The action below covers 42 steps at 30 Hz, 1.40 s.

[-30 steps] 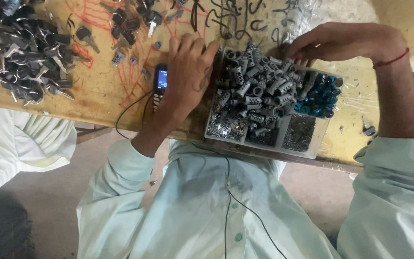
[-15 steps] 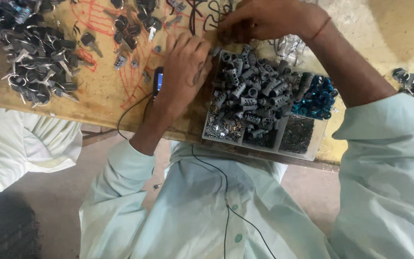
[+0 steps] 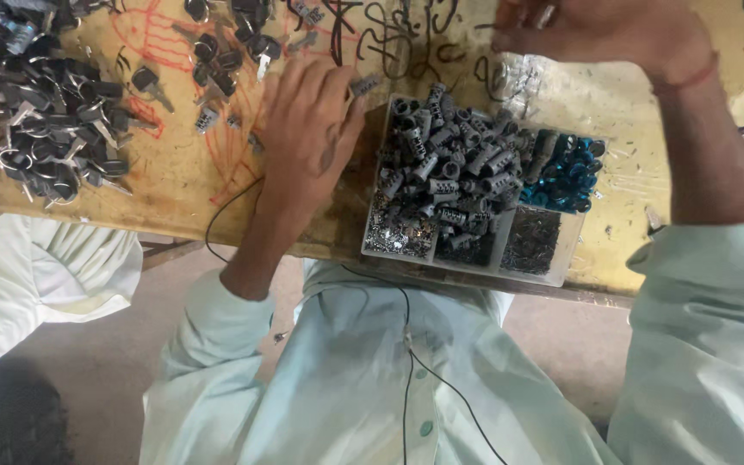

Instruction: The person sorts small metal lock components by type, picking pieces from a pile and placing them into the compartments of a plastic tray on the workbench. They occasionally pause to operate and reposition a feature phone connected by a cable before resuming sorting.

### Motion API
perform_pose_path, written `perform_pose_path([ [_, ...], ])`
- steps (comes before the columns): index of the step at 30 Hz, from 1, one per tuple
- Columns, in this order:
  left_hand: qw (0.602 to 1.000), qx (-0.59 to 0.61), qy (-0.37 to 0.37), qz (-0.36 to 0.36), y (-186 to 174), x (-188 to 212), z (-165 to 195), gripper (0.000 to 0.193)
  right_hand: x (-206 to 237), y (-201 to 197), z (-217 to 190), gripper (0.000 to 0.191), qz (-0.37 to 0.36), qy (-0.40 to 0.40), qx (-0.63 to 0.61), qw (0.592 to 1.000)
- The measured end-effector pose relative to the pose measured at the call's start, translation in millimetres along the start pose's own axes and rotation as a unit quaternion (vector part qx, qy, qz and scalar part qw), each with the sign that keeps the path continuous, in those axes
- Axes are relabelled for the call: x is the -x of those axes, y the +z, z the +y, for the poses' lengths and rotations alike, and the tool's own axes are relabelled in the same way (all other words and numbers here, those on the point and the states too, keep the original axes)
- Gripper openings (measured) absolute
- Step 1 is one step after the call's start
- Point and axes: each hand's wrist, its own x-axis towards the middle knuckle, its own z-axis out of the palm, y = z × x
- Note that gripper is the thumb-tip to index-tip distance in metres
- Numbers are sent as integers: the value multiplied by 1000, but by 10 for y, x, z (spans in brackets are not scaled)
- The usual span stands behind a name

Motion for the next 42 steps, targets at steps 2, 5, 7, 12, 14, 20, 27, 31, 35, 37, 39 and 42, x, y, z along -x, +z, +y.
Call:
perform_pose_path([
  [2,995,94,-33,1,-251,134,195,19,440,-44,-16,15,18,96,-11,995],
  [5,985,163,21,-50,-352,207,514,25,843,44,29,17,21,126,31,991],
  [7,990,124,46,-42,-246,163,667,25,981,131,97,15,22,127,41,991],
  [12,996,61,58,-25,-156,164,703,29,1050,251,311,13,81,86,31,993],
  [14,998,60,27,12,-240,232,602,20,1053,243,362,10,99,101,-6,990],
  [20,987,-128,13,-92,-204,389,118,19,875,254,360,11,135,95,-31,986],
  [27,980,-120,65,-146,42,362,-138,18,922,211,222,12,158,96,-99,978],
  [31,993,-13,46,-106,-241,253,18,23,1020,206,170,11,166,153,-86,970],
  [35,989,109,54,-82,-367,216,310,29,938,207,83,19,146,127,-165,967],
  [37,990,77,96,-76,-231,153,456,28,873,192,16,16,128,144,-124,973],
  [39,989,50,126,-67,-139,99,529,32,842,163,-50,15,120,145,-93,978],
  [42,991,42,120,-38,-145,42,567,36,874,110,-64,14,124,120,-39,984],
])
